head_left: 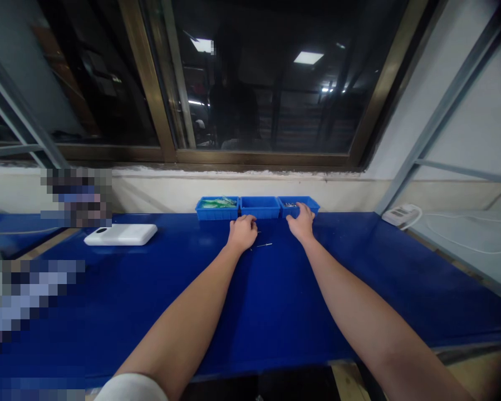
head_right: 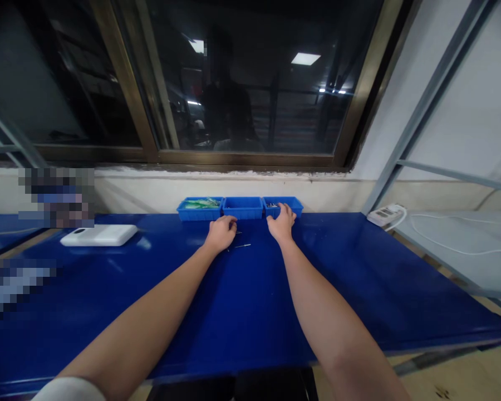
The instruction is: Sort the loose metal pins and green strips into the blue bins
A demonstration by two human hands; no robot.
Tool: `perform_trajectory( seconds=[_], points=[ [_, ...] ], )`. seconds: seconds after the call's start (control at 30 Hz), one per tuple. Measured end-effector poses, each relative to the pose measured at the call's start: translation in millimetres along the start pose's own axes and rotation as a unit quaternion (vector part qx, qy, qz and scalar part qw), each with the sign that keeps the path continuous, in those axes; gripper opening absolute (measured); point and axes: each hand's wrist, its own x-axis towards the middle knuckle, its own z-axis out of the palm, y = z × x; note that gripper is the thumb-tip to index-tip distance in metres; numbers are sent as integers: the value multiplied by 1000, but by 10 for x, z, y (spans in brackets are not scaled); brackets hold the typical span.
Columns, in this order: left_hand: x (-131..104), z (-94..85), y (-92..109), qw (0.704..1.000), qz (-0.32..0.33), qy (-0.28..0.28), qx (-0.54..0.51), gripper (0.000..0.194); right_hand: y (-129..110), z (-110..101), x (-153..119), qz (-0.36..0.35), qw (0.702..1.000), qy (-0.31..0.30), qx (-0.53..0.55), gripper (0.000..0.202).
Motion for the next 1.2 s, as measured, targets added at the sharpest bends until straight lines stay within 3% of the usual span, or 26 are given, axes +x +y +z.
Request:
perform_trajectory(
  seconds=[0.13,0.23,0.33,0.47,0.77,1.2],
  points=[
    [12,11,-20,1000,-12,-10,3,29,-32,-6,-14,-50,998,26,28,28],
    [22,22,-40,999,-30,-22,4,33,-93,6,-73,-104,989,-73,75,14],
    [25,25,-47,999,-36,-22,3,35,-181,24,-153,-169,961,-197,91,10],
    [26,14,-38,999,-42,-34,1,38,-266,74,-230,-236,932,-268,56,18],
    [34,8,-14,998,-20,-63,-13,36,-277,209,-248,-261,926,-274,-16,17],
    [16,-4,17,997,27,-69,-34,32,-297,220,-259,-249,927,-277,-40,13]
  ],
)
